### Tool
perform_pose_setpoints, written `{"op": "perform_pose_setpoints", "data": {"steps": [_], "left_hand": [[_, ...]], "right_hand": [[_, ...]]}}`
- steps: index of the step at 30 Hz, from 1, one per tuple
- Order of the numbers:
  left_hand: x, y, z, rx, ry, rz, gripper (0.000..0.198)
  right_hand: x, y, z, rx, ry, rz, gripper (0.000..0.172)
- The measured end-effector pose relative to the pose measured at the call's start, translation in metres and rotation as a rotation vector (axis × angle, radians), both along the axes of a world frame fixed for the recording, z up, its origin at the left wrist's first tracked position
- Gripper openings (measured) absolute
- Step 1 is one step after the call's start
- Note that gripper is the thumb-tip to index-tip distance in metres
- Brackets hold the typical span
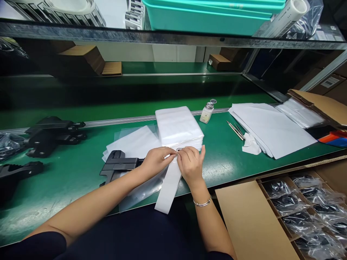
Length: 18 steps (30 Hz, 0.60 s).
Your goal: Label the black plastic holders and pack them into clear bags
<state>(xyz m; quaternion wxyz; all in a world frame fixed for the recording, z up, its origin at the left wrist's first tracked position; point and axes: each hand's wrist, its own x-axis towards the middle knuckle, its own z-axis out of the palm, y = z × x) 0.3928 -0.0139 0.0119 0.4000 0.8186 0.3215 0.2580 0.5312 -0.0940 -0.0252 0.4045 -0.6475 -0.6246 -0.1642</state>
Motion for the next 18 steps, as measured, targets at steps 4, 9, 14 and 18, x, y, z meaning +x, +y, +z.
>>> {"op": "perform_pose_setpoints", "data": {"steps": [4, 9, 14, 18], "left_hand": [[0.001, -0.004, 0.001, -0.016, 0.020, 0.011, 0.020], [0.006, 0.010, 0.002, -0.309, -0.132, 0.088, 0.007], [0.009, 0.075, 0.041, -0.410, -0.375, 0.266, 0.006], [0.003, 0.125, 0.092, -0.128, -0.656, 0.437, 0.005]], "right_hand": [[-0.004, 0.000, 0.000, 0.032, 0.103, -0.006, 0.013], [0.009, 0.001, 0.002, 0.164, 0.835, 0.001, 0.013], [0.040, -0.012, 0.010, 0.510, 1.327, 0.022, 0.012], [0.046, -0.031, 0.025, 0.622, 1.174, -0.058, 0.007]]}}
